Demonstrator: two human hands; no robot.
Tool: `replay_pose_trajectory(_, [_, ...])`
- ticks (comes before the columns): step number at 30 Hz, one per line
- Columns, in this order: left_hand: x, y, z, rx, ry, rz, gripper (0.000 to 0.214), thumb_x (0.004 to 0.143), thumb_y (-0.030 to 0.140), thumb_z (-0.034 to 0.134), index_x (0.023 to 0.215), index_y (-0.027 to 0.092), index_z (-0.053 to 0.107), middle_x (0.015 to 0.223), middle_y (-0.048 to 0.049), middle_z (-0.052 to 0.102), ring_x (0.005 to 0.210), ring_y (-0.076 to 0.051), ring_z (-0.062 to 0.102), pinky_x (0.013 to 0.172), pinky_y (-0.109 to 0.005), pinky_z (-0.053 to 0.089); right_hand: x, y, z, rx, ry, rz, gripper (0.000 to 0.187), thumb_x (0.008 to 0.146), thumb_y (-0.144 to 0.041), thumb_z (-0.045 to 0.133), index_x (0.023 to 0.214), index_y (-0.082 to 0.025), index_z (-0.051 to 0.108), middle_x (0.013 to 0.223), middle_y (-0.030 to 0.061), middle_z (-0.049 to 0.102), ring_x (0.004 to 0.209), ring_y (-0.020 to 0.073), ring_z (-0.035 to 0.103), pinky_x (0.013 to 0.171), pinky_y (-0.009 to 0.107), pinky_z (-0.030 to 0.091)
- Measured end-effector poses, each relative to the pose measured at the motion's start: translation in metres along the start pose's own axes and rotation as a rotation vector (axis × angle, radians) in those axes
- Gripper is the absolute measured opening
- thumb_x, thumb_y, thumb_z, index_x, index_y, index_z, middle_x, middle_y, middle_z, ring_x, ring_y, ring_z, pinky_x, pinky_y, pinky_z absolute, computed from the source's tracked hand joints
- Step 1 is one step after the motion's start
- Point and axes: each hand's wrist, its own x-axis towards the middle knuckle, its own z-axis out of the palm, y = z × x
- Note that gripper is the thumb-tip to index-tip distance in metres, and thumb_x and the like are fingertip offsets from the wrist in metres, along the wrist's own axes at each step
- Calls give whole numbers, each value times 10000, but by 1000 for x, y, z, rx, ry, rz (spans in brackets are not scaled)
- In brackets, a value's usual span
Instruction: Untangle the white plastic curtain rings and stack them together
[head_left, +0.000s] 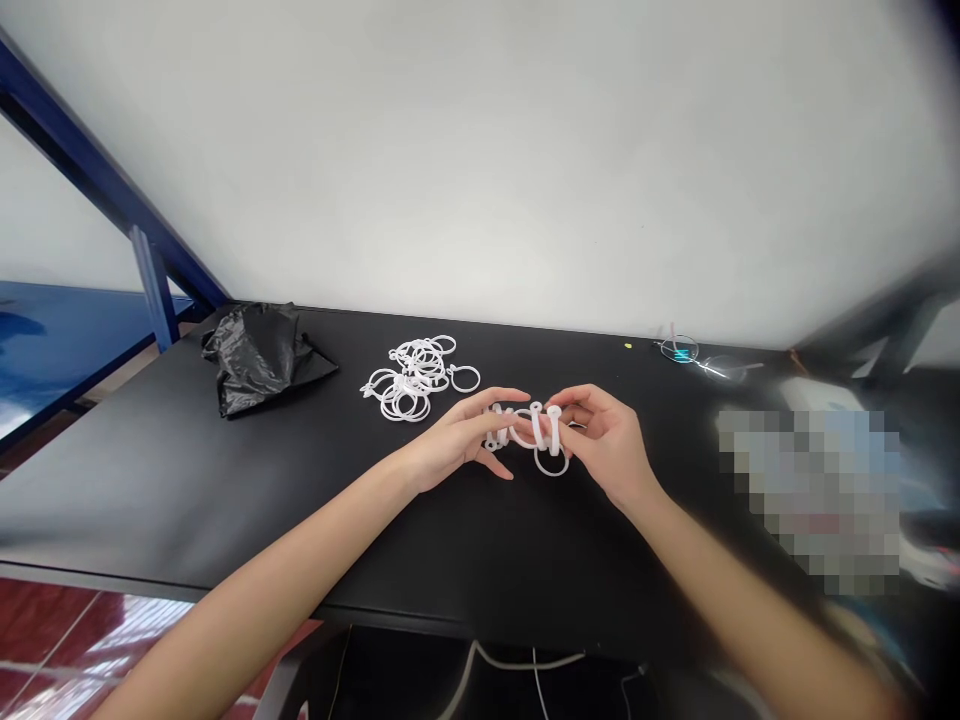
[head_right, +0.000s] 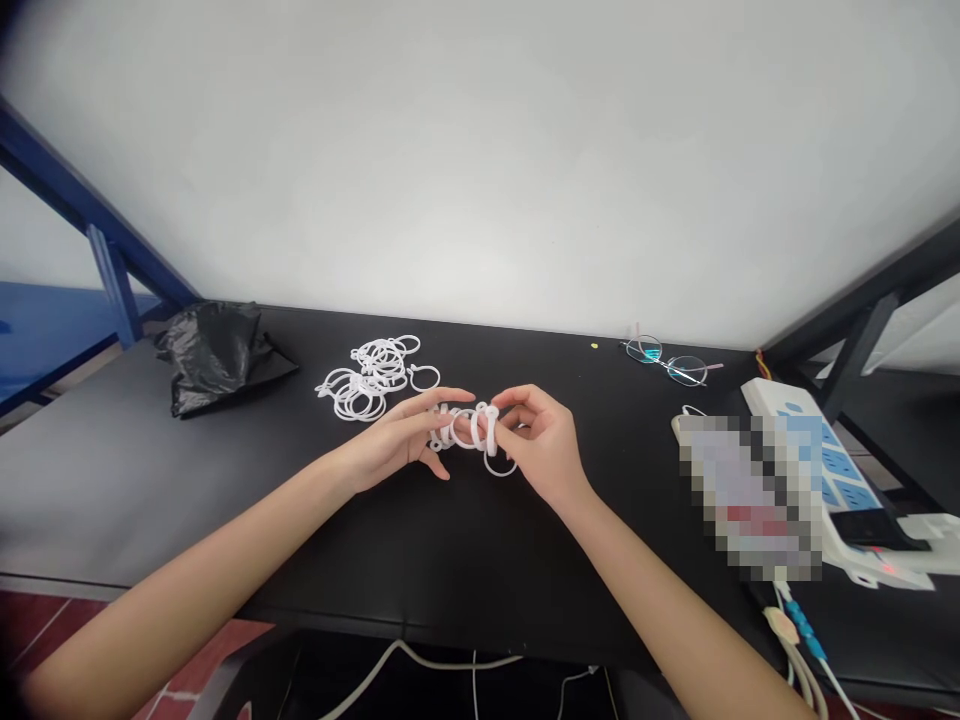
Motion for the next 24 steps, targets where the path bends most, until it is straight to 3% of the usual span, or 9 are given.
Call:
replay_pose_trajectory(3, [1,-4,-2,41,-28,22,356,889,342,630,1216,213,574,1049,-118,704,1098,-279,626,612,-268,602,-1,0,-1,-66,-77,-10,270,721,-335,781,918,-183,675,865,72,707,596,139,605,409,224,427])
replay_pose_trajectory(7, [2,-5,-3,48,-25,25,329,851,328,681,1146,200,610,975,-92,713,1004,-237,651,610,-252,598,1,-1,-3,-65,-92,16,218,721,-345,778,809,-168,687,690,37,667,514,111,541,393,218,383])
replay_pose_trajectory(12, [3,-4,-4,13,120,64,260,823,324,703,1031,189,626,887,-57,700,899,-186,652,536,-188,547,5,-3,-10,-63,-59,-21,186,693,-330,796,752,-175,711,668,30,667,508,110,534,411,231,396])
replay_pose_trajectory(16, [2,-2,-5,18,221,98,301,811,352,719,1047,201,607,853,-52,708,916,-205,672,504,-173,526,7,-7,-14,-30,-57,5,214,646,-338,831,718,-176,711,671,38,678,510,113,529,395,228,380])
replay_pose_trajectory(24, [-2,0,6,-1,-18,-27,392,881,408,604,1221,215,576,1058,-123,702,1088,-308,633,498,-250,585,-1,-1,-2,-73,-112,-27,222,762,-374,746,870,-180,729,680,37,676,499,122,532,428,261,446])
